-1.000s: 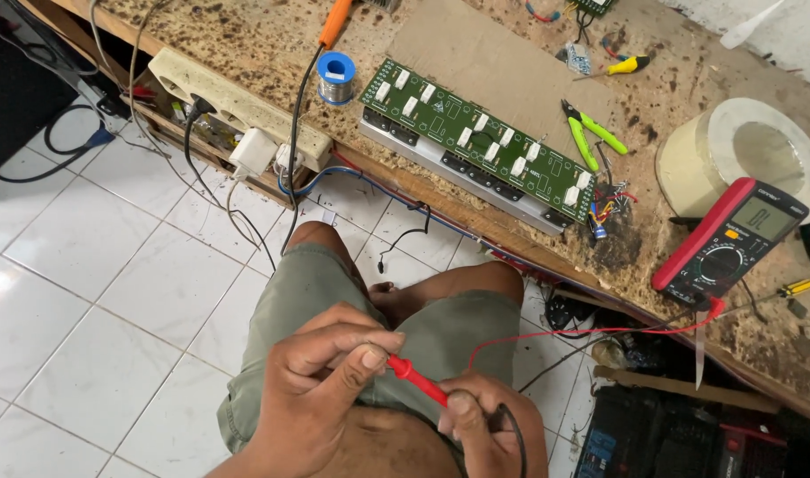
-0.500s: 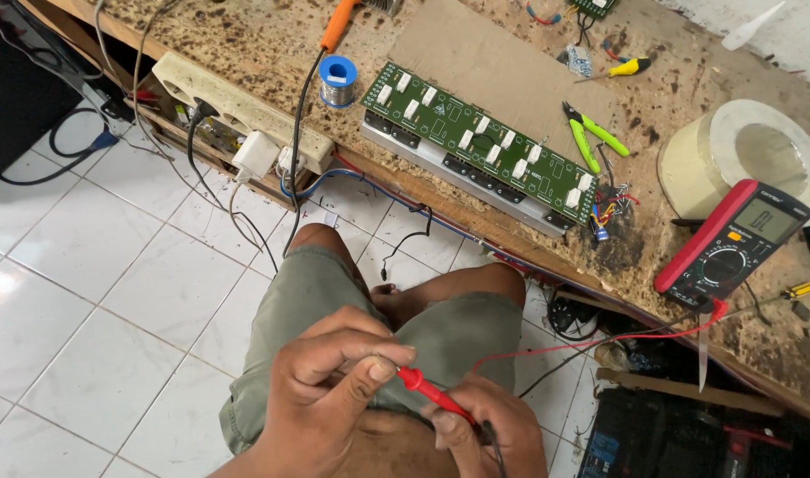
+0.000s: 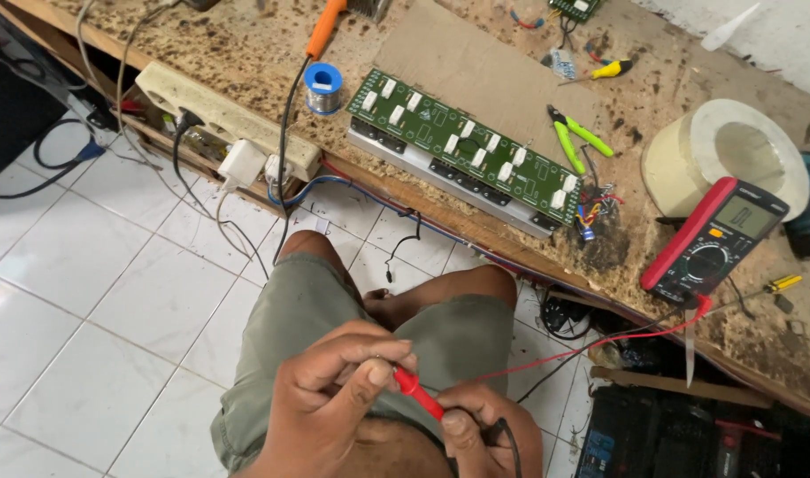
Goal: Soldering components on a circuit board and testing connections with a multimeter.
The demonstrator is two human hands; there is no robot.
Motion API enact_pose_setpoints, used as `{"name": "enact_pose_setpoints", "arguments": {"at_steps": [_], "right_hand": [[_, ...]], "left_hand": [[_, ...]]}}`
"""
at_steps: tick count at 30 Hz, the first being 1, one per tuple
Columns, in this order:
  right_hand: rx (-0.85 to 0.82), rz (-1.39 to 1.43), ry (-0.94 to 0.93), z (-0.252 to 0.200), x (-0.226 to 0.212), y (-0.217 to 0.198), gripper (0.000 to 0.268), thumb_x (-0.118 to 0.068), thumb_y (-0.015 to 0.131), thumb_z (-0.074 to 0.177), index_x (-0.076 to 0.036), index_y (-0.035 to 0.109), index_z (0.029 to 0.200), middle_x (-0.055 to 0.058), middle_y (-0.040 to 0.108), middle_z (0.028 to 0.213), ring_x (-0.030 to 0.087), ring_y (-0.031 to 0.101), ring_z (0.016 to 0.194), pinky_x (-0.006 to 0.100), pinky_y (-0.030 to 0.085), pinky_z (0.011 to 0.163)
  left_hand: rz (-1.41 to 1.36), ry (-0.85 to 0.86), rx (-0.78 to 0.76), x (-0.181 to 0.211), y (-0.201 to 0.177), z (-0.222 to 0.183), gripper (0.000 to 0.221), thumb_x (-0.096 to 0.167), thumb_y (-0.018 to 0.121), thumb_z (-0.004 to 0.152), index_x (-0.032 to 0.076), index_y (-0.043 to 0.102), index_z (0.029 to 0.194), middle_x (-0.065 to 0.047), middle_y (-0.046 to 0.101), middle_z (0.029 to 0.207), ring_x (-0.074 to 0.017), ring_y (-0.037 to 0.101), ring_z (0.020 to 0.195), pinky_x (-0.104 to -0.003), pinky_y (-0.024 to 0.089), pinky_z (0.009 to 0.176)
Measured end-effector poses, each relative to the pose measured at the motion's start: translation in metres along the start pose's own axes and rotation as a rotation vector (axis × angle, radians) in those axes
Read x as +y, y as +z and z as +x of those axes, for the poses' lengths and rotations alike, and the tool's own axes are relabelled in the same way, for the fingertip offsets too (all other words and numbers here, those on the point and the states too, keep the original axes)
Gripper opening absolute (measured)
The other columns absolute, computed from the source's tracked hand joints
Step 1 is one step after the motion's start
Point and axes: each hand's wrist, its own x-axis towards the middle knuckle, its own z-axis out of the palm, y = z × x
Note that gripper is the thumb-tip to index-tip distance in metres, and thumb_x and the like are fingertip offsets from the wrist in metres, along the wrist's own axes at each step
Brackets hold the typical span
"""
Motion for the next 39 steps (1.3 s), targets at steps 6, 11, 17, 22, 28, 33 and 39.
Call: {"name": "enact_pose_setpoints", "arguments": {"at_steps": [6,11,17,22,28,33,39], "right_hand": [[0.058,0.167,-0.702,0.002,-0.036,0.02,0.037,-0.042,0.056,0.101,-0.012,0.073,0.089,0.004,0.073,0.065,0.016,0.072,0.057,0.029,0.059,0.055],[0.18,0.103,-0.702,0.0,-0.036,0.02,0.043,-0.036,0.049,0.104,-0.006,0.074,0.086,0.009,0.068,0.085,0.016,0.069,0.071,0.027,0.056,0.065],[0.179,0.362,-0.674,0.009,-0.036,0.009,0.028,-0.028,0.062,0.097,-0.001,0.071,0.096,0.011,0.064,0.081,0.011,0.052,0.054,0.022,0.042,0.049],[0.098,0.384,-0.679,0.015,-0.038,-0.002,0.027,-0.026,0.066,0.095,0.001,0.072,0.099,0.014,0.065,0.085,0.014,0.054,0.056,0.024,0.045,0.053],[0.069,0.367,-0.508,0.015,-0.031,-0.005,0.019,-0.019,0.07,0.092,0.0,0.072,0.091,0.014,0.066,0.088,0.017,0.055,0.055,0.031,0.047,0.051],[0.136,0.385,-0.594,0.01,-0.047,0.0,0.025,-0.026,0.064,0.099,-0.004,0.069,0.089,0.012,0.064,0.079,0.014,0.057,0.058,0.027,0.046,0.056],[0.219,0.275,-0.75,0.019,-0.042,0.001,0.029,-0.029,0.061,0.099,-0.006,0.064,0.082,0.007,0.059,0.072,0.016,0.055,0.064,0.027,0.043,0.063]], "left_hand": [[-0.184,-0.042,-0.179,-0.008,0.012,-0.007,0.026,0.017,0.065,0.099,-0.003,0.077,0.109,-0.017,0.081,0.108,-0.0307,0.077,0.107,-0.042,0.064,0.091],[-0.118,0.001,-0.018,-0.006,0.021,-0.007,0.022,0.014,0.062,0.099,-0.003,0.074,0.105,-0.018,0.078,0.092,-0.0251,0.078,0.086,-0.034,0.061,0.08],[0.254,0.056,-0.053,-0.006,0.021,-0.004,0.019,0.015,0.071,0.093,0.008,0.078,0.108,-0.002,0.071,0.086,-0.0063,0.052,0.064,-0.02,0.042,0.057],[0.384,0.205,-0.152,-0.001,0.029,-0.002,0.017,0.012,0.073,0.091,0.006,0.076,0.107,-0.007,0.073,0.09,-0.0125,0.065,0.071,-0.022,0.052,0.062],[0.54,0.377,-0.255,-0.004,0.022,-0.001,0.021,0.013,0.069,0.096,0.003,0.07,0.115,-0.01,0.069,0.099,-0.019,0.072,0.082,-0.028,0.06,0.073],[0.674,0.301,-0.229,-0.002,0.024,-0.005,0.02,0.021,0.077,0.09,0.012,0.072,0.107,-0.004,0.071,0.092,-0.0178,0.074,0.079,-0.029,0.058,0.072],[0.818,0.365,-0.055,-0.023,0.035,-0.014,0.017,0.028,0.072,0.087,0.015,0.081,0.092,0.001,0.075,0.083,-0.0102,0.071,0.071,-0.021,0.058,0.064]]}}
